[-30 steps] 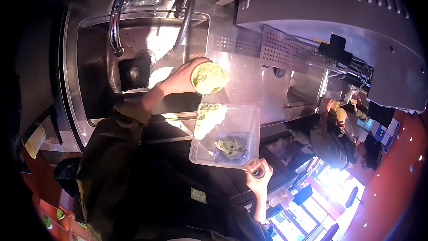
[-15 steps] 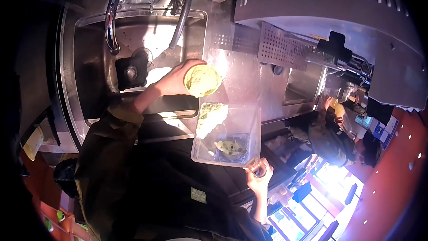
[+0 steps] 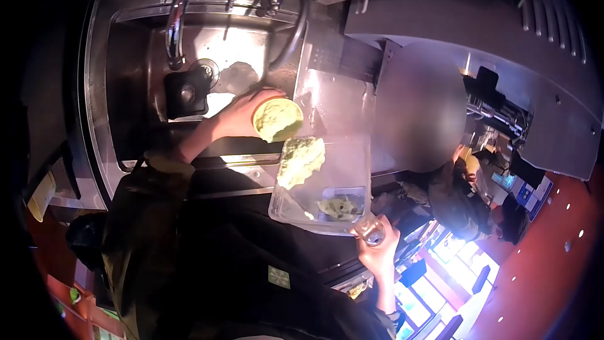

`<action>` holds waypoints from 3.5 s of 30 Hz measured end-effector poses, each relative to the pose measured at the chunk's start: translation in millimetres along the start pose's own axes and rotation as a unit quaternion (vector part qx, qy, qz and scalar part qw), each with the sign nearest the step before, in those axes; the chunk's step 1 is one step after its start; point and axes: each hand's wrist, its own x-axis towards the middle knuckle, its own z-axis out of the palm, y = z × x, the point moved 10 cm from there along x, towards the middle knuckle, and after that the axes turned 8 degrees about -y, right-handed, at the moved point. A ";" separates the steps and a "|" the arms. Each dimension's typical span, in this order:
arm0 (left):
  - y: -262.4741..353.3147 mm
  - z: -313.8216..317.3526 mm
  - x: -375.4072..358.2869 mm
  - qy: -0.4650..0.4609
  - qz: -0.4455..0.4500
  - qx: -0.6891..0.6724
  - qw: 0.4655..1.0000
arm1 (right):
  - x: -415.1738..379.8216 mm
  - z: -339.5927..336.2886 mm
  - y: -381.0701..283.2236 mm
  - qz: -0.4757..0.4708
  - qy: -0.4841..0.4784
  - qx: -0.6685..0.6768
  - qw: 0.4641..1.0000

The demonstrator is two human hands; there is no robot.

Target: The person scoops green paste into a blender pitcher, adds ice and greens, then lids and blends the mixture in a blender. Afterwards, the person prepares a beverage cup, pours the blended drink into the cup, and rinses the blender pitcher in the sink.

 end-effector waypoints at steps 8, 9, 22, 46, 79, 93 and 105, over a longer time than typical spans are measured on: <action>-29.7 -37.3 -50.1 0.103 0.022 0.122 0.987 | 66.3 57.0 -120.9 -0.165 -0.129 -0.224 0.952; -29.0 -40.0 -54.6 0.128 0.021 0.115 0.985 | 72.2 68.2 -131.2 -0.183 -0.147 -0.246 0.941; -44.4 -53.0 -56.7 0.192 0.062 0.085 0.976 | 101.6 97.6 -157.6 -0.201 -0.154 -0.336 0.907; -19.0 -64.4 -70.4 0.125 0.137 0.194 0.963 | 128.1 93.1 -163.6 -0.176 -0.323 -0.096 0.925; 31.5 -188.5 -252.7 0.440 -0.164 0.186 0.863 | 289.4 323.7 -31.6 -0.034 -0.196 0.432 0.880; 37.0 -151.6 -226.4 0.410 -0.188 0.122 0.884 | 233.5 417.9 -67.0 -0.267 -0.491 -0.105 0.822; 28.0 -151.8 -209.8 0.255 -0.233 0.140 0.928 | 323.4 151.0 -211.2 -0.285 0.099 0.050 0.952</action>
